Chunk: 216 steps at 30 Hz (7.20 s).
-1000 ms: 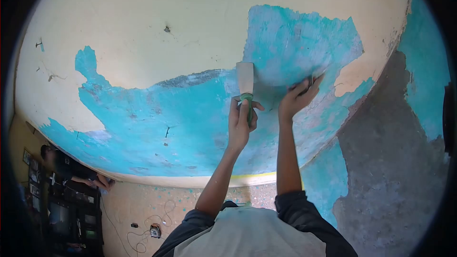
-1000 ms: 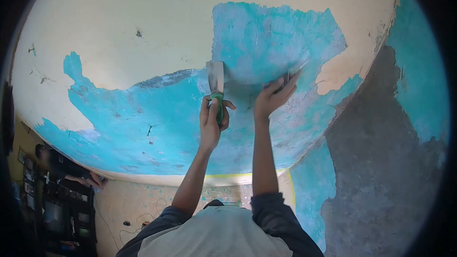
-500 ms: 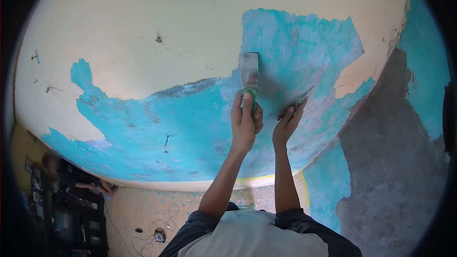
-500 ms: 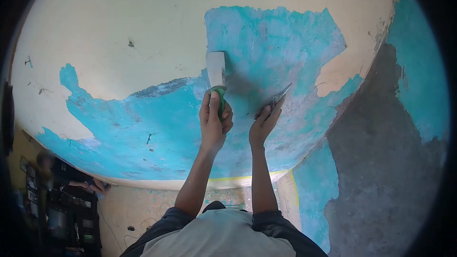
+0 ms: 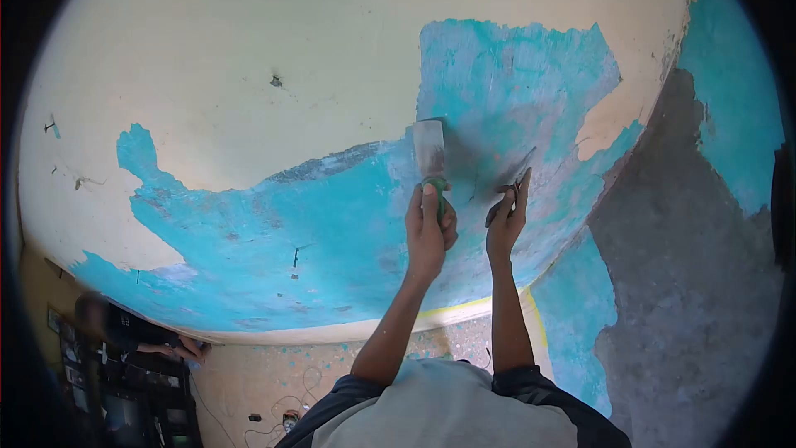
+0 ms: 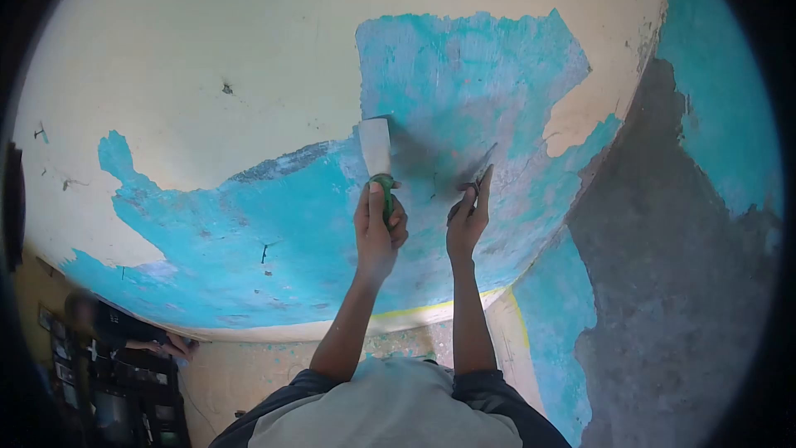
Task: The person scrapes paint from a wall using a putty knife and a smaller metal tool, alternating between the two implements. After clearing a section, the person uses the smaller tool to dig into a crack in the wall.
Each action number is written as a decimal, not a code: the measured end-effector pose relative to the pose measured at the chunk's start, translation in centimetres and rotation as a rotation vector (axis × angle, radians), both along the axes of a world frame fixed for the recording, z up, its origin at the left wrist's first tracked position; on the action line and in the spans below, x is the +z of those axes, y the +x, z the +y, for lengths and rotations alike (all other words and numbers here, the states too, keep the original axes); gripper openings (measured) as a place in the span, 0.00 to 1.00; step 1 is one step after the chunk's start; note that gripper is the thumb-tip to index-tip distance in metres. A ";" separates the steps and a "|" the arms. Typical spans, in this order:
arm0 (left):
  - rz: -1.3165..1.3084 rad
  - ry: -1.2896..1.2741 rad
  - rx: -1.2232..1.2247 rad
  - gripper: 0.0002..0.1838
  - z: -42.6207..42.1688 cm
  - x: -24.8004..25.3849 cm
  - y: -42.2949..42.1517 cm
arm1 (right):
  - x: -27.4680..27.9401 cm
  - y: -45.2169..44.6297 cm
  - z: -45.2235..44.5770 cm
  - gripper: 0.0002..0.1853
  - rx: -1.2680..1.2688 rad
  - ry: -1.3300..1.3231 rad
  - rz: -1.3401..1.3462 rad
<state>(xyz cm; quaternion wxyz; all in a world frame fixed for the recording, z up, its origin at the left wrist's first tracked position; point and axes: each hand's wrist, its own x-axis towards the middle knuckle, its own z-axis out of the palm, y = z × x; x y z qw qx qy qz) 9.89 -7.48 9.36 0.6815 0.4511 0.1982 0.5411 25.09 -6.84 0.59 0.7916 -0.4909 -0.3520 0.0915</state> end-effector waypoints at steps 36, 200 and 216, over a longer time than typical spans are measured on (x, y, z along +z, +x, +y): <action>0.060 -0.008 -0.032 0.25 0.5 0.5 -0.9 | -5.5 -4.0 -3.7 0.23 -0.009 -0.127 -0.143; -0.038 0.005 -0.138 0.19 1.3 5.3 -2.7 | -1.1 -4.6 -7.3 0.21 -0.011 -0.440 -0.268; 0.008 -0.010 -0.043 0.15 0.4 2.0 -1.8 | -1.9 -4.2 -7.3 0.22 0.006 -0.414 -0.251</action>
